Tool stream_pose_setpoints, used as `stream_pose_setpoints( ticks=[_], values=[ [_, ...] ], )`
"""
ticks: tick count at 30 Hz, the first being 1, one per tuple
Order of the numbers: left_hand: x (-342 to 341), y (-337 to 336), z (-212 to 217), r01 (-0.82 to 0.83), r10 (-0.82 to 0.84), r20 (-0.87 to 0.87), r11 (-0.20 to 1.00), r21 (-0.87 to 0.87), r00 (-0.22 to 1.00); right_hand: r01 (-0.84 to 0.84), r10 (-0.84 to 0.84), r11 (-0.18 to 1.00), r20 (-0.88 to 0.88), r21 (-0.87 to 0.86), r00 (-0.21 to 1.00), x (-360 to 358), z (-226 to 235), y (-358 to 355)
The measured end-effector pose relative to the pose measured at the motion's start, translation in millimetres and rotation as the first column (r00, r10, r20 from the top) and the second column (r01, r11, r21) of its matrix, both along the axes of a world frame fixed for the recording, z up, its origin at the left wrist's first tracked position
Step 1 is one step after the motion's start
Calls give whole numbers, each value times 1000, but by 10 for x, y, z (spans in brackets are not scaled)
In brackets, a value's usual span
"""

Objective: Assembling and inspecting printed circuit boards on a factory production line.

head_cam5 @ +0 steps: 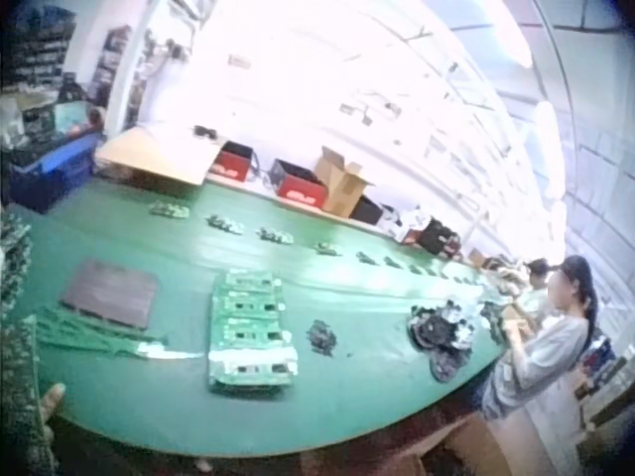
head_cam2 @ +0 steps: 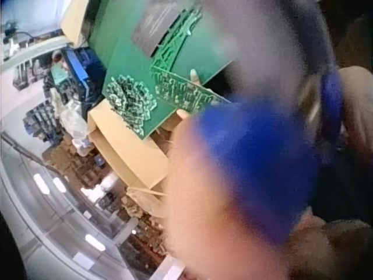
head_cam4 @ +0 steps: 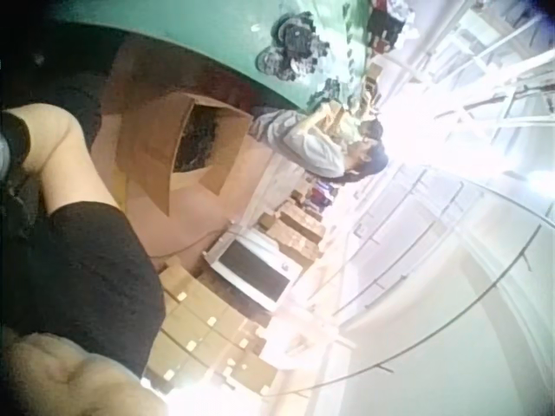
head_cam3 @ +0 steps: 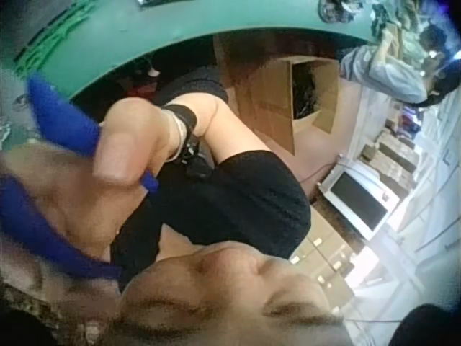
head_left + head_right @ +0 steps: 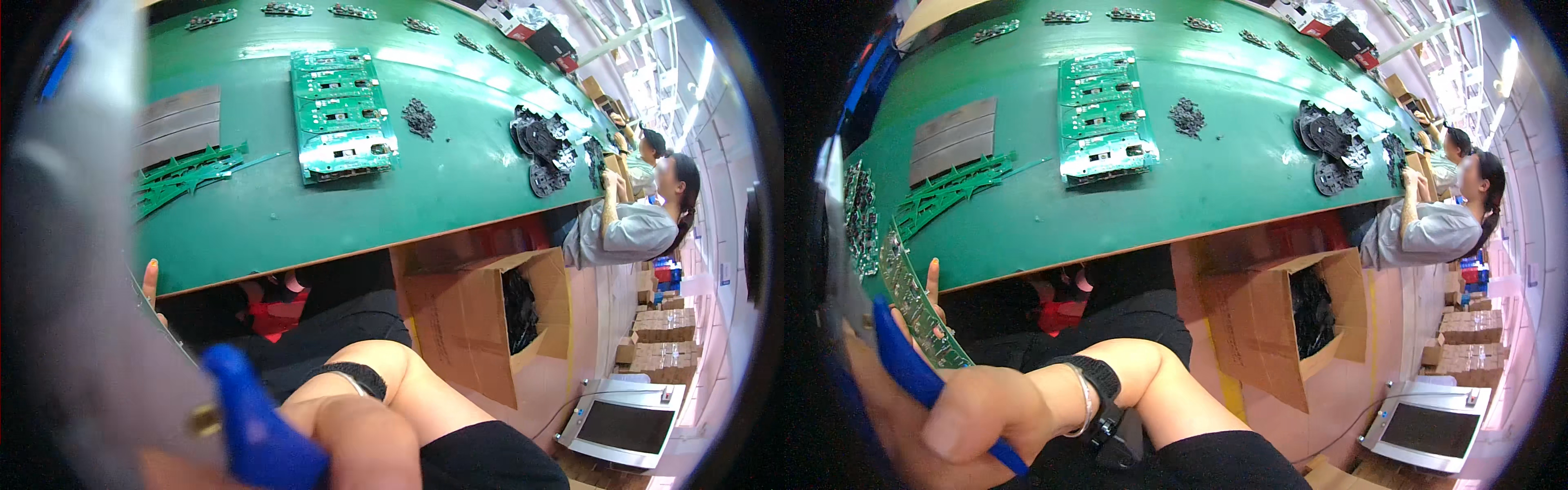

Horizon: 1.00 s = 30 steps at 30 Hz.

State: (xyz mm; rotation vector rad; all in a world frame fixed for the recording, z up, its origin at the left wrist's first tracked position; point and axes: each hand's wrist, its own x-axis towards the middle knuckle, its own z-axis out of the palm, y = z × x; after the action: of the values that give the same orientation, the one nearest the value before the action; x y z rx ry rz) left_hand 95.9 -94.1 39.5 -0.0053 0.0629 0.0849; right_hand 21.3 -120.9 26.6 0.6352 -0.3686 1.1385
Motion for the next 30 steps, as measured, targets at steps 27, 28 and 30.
stream_pose_setpoints(
  ticks=[27,28,30],
  values=[
    [-894,1076,-98,-152,274,-131,805,573,953,602,616,401,283,691,-735,769,419,-609],
    [-901,1076,-99,-153,275,-132,805,573,952,596,619,408,271,691,-737,758,420,-608],
    [-912,1071,-105,-122,272,-132,744,657,953,592,621,416,260,690,-740,734,440,-616]
  ],
)
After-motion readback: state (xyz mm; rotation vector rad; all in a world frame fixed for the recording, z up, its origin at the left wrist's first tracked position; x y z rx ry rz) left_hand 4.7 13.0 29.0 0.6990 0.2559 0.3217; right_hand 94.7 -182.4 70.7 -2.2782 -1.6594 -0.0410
